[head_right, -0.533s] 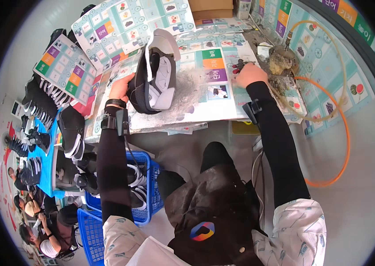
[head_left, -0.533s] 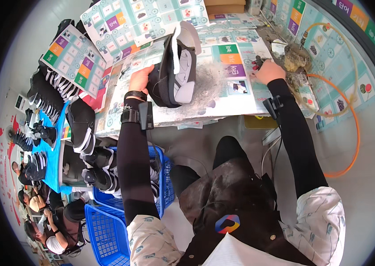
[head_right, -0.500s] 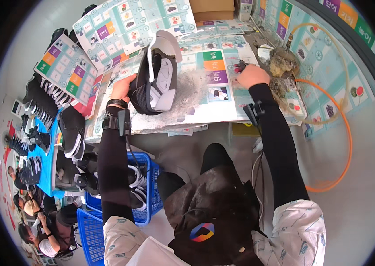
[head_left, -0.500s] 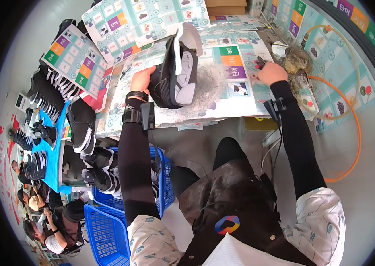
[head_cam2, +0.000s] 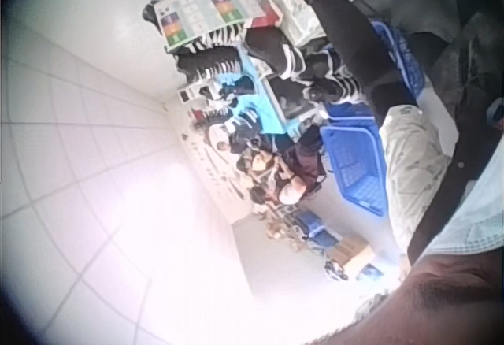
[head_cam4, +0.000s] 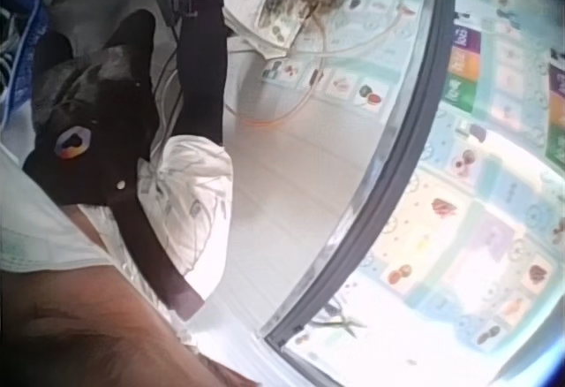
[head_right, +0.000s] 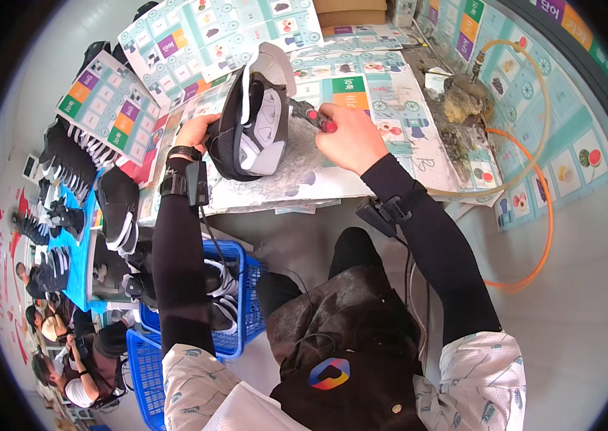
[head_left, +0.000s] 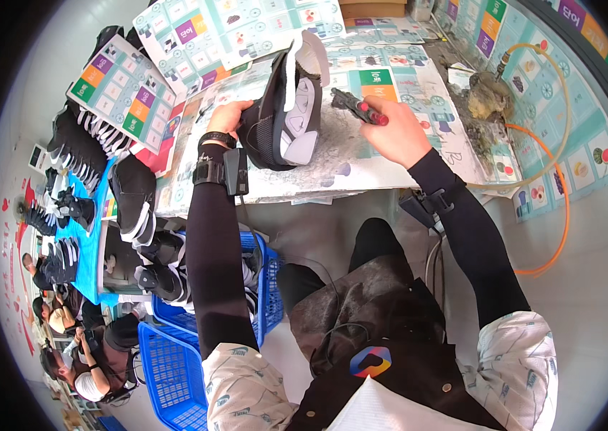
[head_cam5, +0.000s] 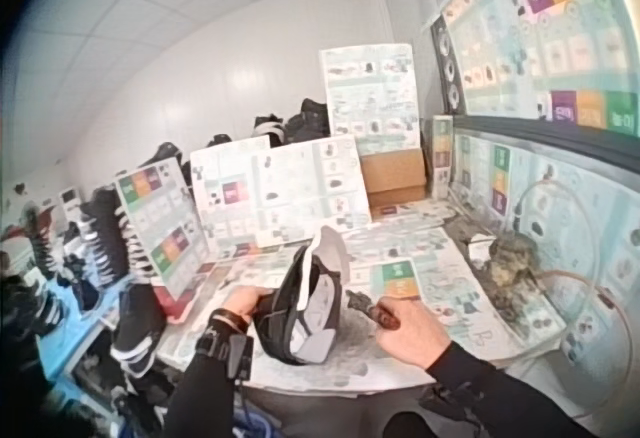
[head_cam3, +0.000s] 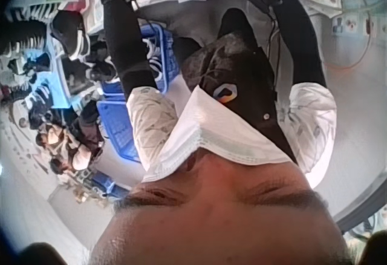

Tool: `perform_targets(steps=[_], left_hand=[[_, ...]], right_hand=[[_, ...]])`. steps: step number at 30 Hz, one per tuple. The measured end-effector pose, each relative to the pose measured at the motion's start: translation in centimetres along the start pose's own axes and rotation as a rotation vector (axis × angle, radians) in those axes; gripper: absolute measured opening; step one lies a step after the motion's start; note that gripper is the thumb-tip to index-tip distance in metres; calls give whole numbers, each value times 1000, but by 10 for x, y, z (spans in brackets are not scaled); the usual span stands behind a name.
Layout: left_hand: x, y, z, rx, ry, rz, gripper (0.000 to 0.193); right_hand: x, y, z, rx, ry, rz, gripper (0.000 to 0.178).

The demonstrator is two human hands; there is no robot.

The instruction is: Apply adhesive to shoe components and assemble them.

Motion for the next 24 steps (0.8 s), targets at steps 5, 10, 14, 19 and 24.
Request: perform_targets(steps=[5,10,14,19,24], left_hand=[[-10,-24,8,-2,-16,17,23],[-9,-31,14,14,-101,-14,21],[-10,-26,9,-34,24,20,22],[-7,-20,4,11,4,-7,22],[-4,-22,-2,48,-94,-13,19]], right_hand=[[8,-11,3,131,4,-148,22],[6,-16,0,-16,-51,-159,20],[9,-17,-1,-37,0,-213,19],[15,-19,4,-15,-29,-247,17],[21,-18,3,-160,24,-264,17]])
Point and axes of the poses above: each hand's wrist, its own y-axis towards the middle knuckle, its own z-axis out of the palm, x = y × z, the point moved 2 cm from there along y, towards the middle knuckle, and after that the axes turned 13 degrees about -y, right-handed, at the moved point
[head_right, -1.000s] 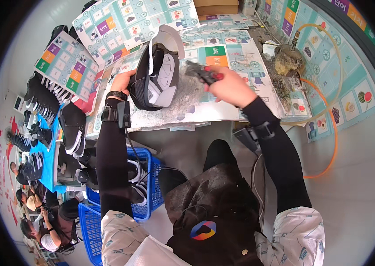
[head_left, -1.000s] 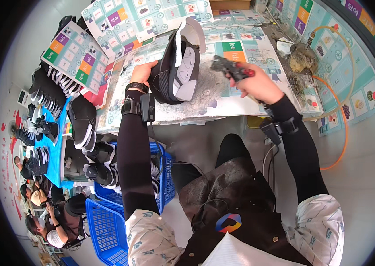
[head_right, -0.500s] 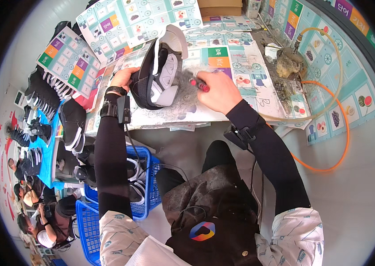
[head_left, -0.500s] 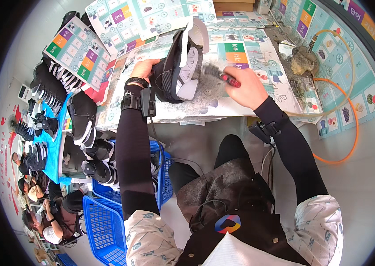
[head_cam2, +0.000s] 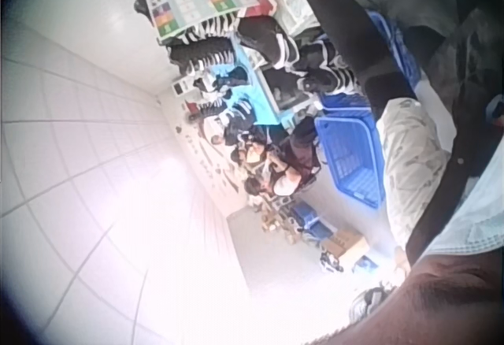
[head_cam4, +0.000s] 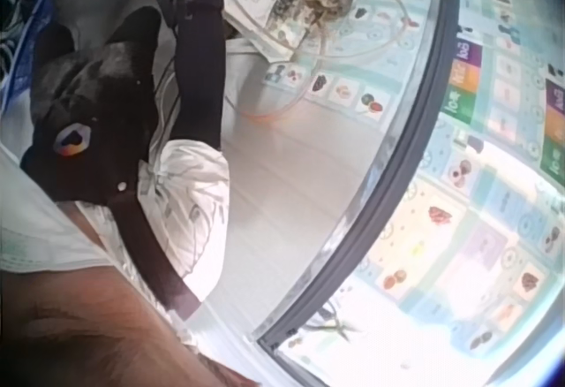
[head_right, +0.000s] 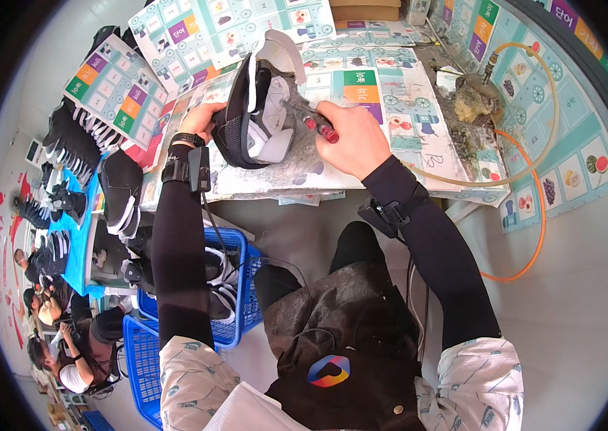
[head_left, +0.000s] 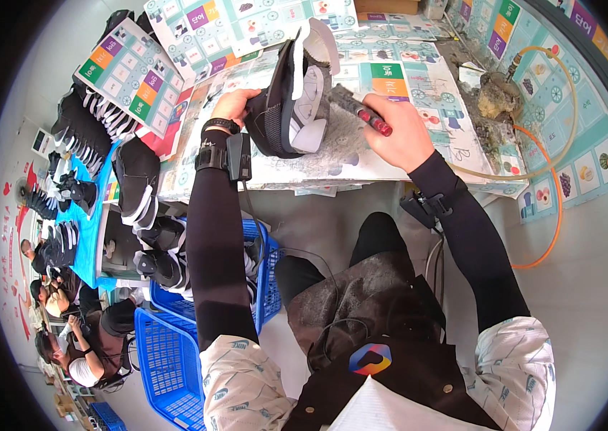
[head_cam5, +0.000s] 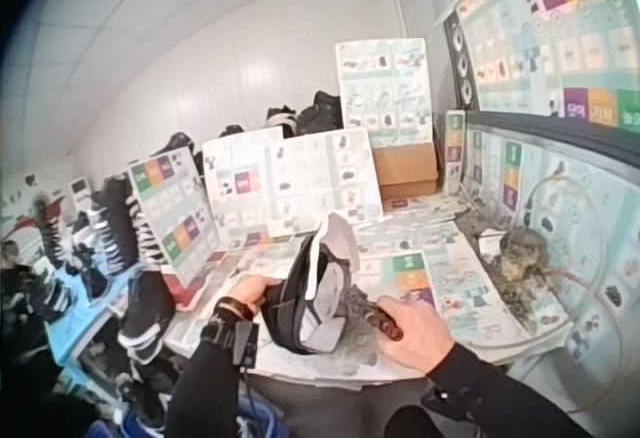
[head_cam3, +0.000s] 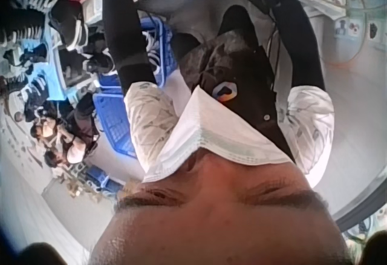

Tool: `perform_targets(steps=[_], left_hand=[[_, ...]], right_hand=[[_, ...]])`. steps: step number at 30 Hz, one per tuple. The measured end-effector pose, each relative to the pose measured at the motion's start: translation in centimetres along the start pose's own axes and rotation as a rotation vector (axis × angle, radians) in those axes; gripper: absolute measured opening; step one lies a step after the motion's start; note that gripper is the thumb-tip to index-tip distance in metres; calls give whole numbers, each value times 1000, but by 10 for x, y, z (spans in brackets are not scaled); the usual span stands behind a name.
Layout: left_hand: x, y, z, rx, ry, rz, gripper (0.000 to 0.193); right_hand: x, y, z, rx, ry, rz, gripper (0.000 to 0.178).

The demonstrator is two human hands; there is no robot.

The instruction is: Apply adhesive to shoe components and assemble them.

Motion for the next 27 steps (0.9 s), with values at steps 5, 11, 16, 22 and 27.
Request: perform_targets(steps=[5,11,16,22,27], left_hand=[[1,0,-2,2,-3,-6,18],[6,4,-8,-4,-28,-7,20],[11,2,-8,53,-172,-2,20],[13,-22,-4,68,-229,53,22],[10,-38,-1,10,-215,76,35]], right_hand=[[9,-1,7,271,-13,-21,23],[8,-6,6,42,9,101,19],[6,-11,15,226,79,75,20],[3,-13,11,410,254,309,48],[1,-9,3,267,249,335,34]])
Point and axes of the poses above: each hand's wrist, its own y-axis towards the middle knuckle, its own z-axis out of the palm, x = y × z, the point moved 2 cm from there along y, towards the middle knuckle, and after that the axes turned 13 degrees about -y, right-handed, at the moved point
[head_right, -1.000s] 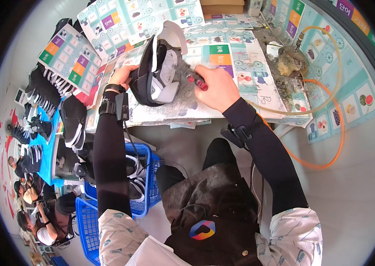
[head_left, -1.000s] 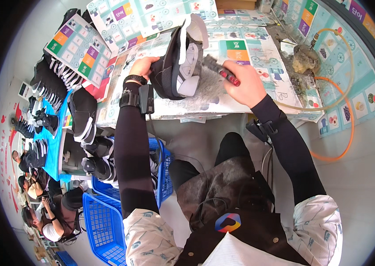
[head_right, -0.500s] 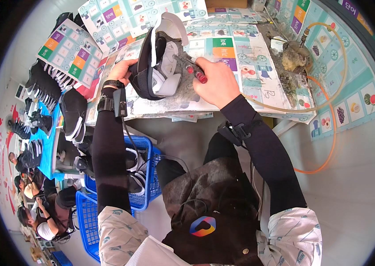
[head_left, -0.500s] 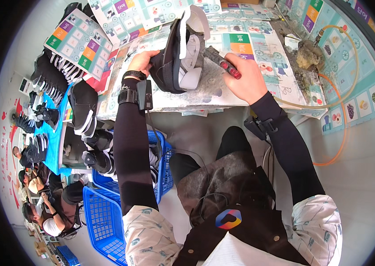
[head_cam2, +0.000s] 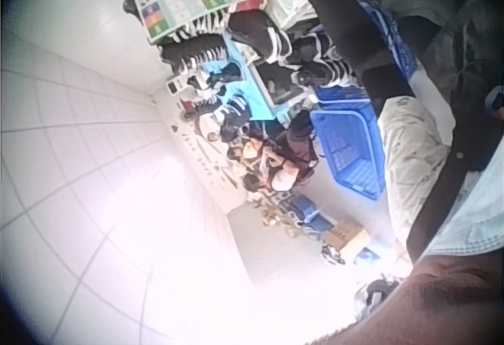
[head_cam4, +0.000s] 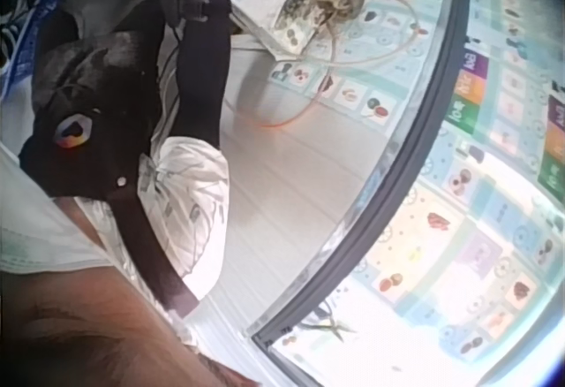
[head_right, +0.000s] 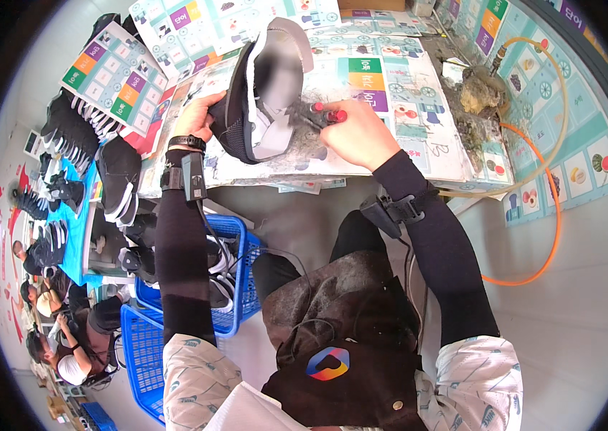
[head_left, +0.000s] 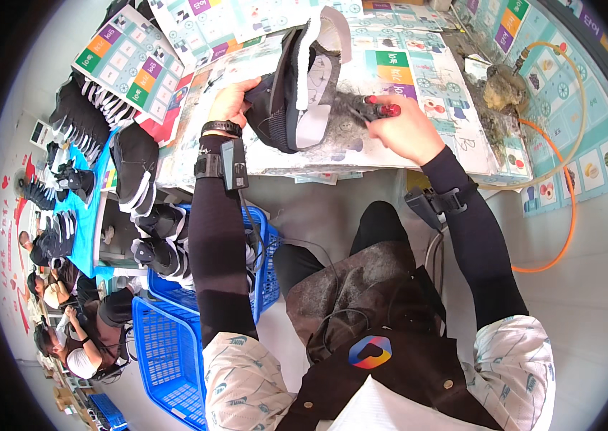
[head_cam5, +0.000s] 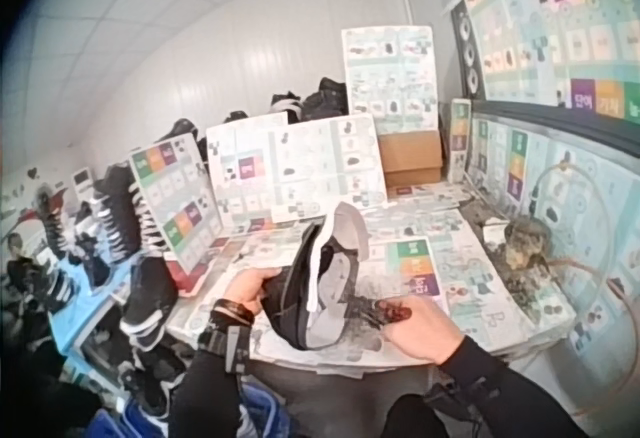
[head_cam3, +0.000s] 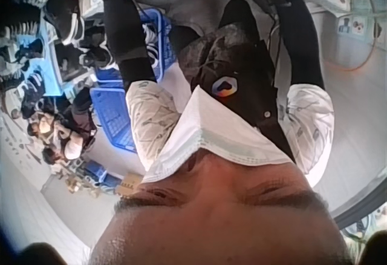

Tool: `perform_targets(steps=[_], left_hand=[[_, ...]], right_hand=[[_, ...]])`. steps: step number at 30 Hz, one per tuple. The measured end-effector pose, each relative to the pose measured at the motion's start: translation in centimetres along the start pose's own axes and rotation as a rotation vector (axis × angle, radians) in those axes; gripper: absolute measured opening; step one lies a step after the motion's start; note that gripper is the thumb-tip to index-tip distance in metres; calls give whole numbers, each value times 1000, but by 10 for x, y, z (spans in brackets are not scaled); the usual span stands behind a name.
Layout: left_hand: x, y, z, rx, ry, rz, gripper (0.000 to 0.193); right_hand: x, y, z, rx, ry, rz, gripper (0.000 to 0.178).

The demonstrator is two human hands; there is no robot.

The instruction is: Apply adhesive to shoe components and assemble them.

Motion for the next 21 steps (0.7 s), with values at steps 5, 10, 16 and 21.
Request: perform_targets(steps=[5,10,16,21], left_hand=[[1,-9,4,10,-38,6,34],[3,-16,2,83,-99,-9,35],[2,-27,6,101,-150,0,37],[-3,-48,15,192,-221,218,39]], right_hand=[[-4,3,7,290,-42,36,47],[-6,3,0,58,-65,95,53],[-5,2,5,330,-81,81,37],[0,-7,-7,316,268,118,25]])
Point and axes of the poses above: each hand's wrist, its own y-axis towards the middle knuckle, its own z-axis out of the palm, x = y × z, the point moved 2 cm from there along y, towards the middle knuckle, and after that the axes turned 13 degrees about -y, right-handed, at the moved point
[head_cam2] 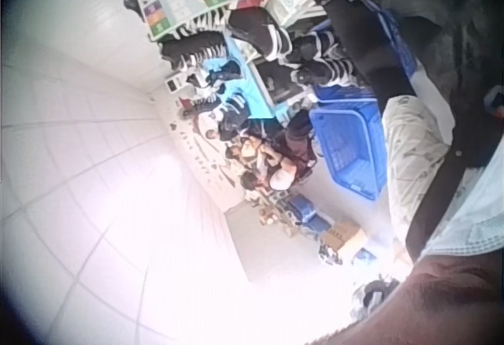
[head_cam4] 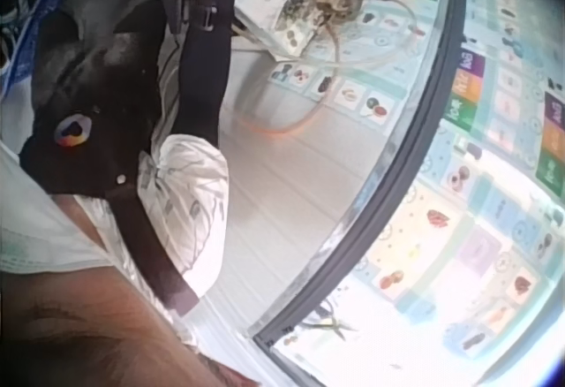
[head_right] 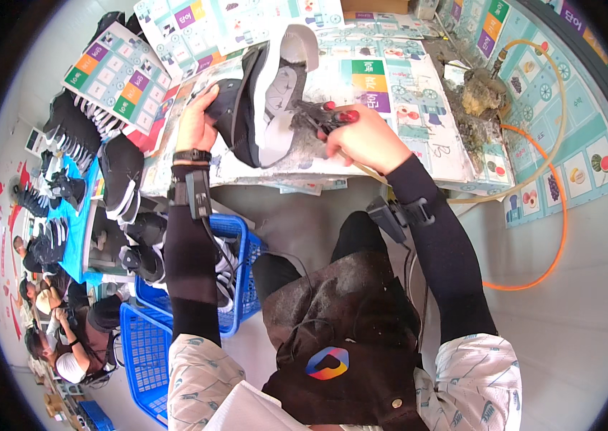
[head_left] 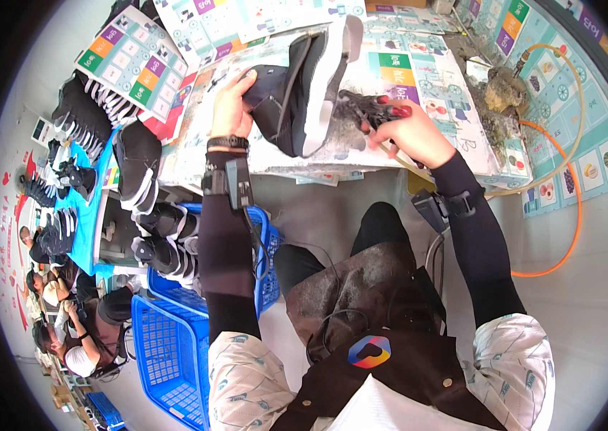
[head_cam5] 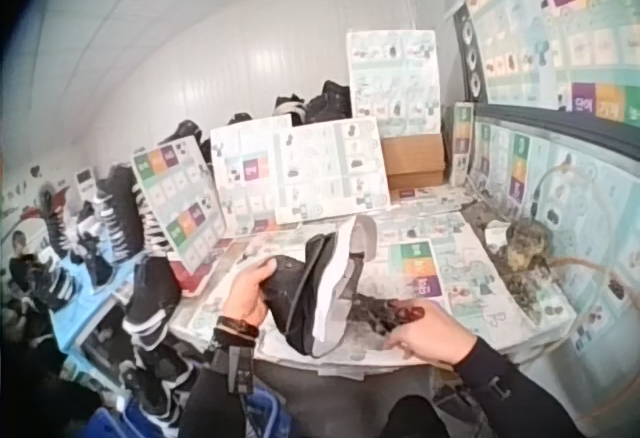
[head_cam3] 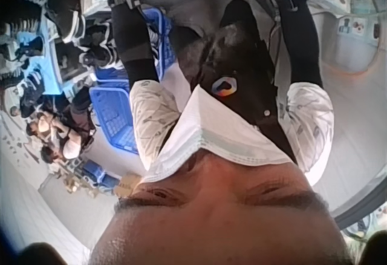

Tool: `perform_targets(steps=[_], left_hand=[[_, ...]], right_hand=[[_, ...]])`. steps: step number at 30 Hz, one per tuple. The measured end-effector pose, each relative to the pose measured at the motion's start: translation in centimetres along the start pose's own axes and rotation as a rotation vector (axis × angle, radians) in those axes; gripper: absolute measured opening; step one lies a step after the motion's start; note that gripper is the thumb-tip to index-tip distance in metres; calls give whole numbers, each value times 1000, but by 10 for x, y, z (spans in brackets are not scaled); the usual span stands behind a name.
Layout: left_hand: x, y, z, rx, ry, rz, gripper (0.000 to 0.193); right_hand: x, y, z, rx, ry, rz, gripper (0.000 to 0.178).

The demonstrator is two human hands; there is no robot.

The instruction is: Apply adhesive to shoe components and assemble them.

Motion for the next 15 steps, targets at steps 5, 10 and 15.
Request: perform_targets(steps=[5,10,15], left_hand=[[4,3,5,161,-202,96,41],[29,11,-9,209,11,-104,53],[15,23,-27,307,17,-153,43]], right_hand=[[6,-16,-24,-131,55,49,38],[-1,-15,-25,-184,-230,70,41],[-12,-4,-12,-330,-511,-125,36]])
Point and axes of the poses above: each hand's wrist, its own y-axis towards the middle knuckle, its own z-axis out of the palm, x = y × z, the point moved 2 cm from there along y, towards the middle knuckle, and after that the axes turned 13 degrees about -y, right-handed, at the moved point
